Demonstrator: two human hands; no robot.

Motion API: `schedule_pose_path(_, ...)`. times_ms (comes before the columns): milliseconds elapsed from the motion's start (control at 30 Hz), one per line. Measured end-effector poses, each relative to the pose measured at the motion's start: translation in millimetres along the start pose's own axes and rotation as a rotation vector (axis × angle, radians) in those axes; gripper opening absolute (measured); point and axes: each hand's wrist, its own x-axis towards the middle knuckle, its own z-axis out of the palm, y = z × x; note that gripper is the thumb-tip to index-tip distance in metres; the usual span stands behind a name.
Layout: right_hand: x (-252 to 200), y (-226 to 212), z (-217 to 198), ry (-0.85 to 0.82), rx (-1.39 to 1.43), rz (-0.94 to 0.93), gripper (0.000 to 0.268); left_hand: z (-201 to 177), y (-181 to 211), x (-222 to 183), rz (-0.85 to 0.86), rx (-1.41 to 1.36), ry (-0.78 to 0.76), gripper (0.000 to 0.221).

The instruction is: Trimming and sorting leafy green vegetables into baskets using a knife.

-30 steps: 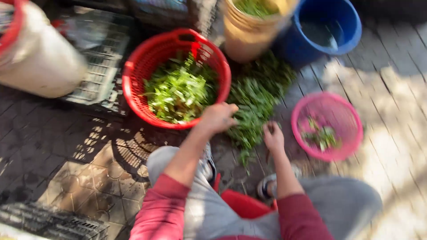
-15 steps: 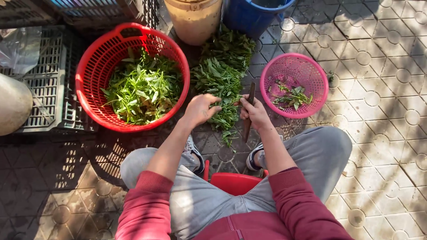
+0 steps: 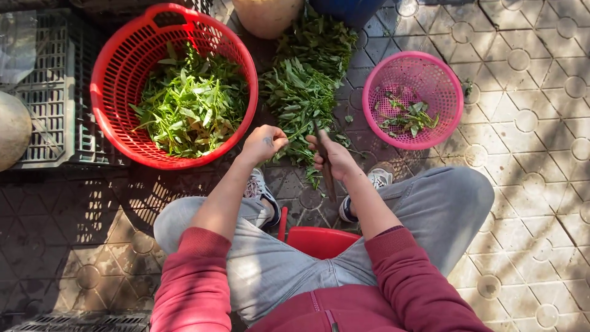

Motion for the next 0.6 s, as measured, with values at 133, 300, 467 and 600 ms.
schedule_pose_path(133, -10, 5, 24, -0.111, 0.047, 0.002, 0.078, 0, 26, -7, 0.011, 0.014, -0.024, 0.023)
schedule_pose_path(300, 3, 23, 26, -0.001, 0.105, -0.093, 0.037, 8, 9, 4, -0.009, -0.042, -0.051, 0.033)
schedule_pose_path(467, -1, 9, 33, 0.124, 0.175, -0.161, 0.023, 7, 21, -1, -0.005, -0.154, -0.104, 0.047)
schedule_pose_path(600, -9, -34, 25, 0.370, 0.231, -0.291, 0.030, 17, 33, -14, -0.039, -0.087, -0.174, 0.066)
